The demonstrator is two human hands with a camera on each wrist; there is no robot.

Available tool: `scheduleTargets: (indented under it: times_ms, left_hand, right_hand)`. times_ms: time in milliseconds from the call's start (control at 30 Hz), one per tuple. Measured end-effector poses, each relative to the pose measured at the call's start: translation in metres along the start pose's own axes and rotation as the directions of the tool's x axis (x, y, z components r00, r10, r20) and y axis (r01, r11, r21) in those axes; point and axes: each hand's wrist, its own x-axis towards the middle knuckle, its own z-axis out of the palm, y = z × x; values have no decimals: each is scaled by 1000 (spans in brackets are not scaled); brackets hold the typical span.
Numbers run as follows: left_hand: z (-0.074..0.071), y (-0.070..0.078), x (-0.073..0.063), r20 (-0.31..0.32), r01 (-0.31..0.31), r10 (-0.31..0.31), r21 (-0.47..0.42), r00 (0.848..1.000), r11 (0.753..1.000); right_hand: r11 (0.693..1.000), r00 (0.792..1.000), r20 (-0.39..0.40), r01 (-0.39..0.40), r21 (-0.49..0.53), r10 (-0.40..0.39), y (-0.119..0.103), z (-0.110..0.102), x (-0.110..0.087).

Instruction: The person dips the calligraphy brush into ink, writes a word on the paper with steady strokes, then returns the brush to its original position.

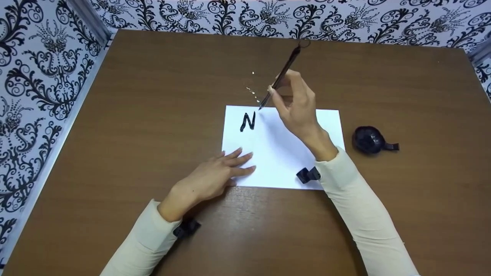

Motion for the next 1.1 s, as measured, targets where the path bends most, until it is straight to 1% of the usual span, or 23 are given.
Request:
scheduleTargets:
  times_ms: [100, 233, 467, 900, 1100]
  left_hand:
    - [0, 0, 0, 0, -1, 1, -2, 1000, 1000]
    - [1, 0, 0, -4, -7, 6, -4, 1000, 1000]
    - [1, 0, 0, -4, -11, 11, 1, 1000, 1000]
    - [1, 0, 0, -1, 0, 0, -12, 1000, 1000]
    - [1, -1, -1, -9, -15, 15, -11, 1000, 1000]
  right_hand:
    - [1000, 1000, -13, -18, -10, 17, 2, 0, -3]
    - [999, 999, -12, -44, -15, 44, 4, 2, -5]
    - [996, 997, -26, -73, -45, 72, 7, 3, -7]
    - [993, 992, -62, -109, -36, 106, 10, 1, -10]
    - [994, 993, -66, -102, -38, 99, 12, 3, -11]
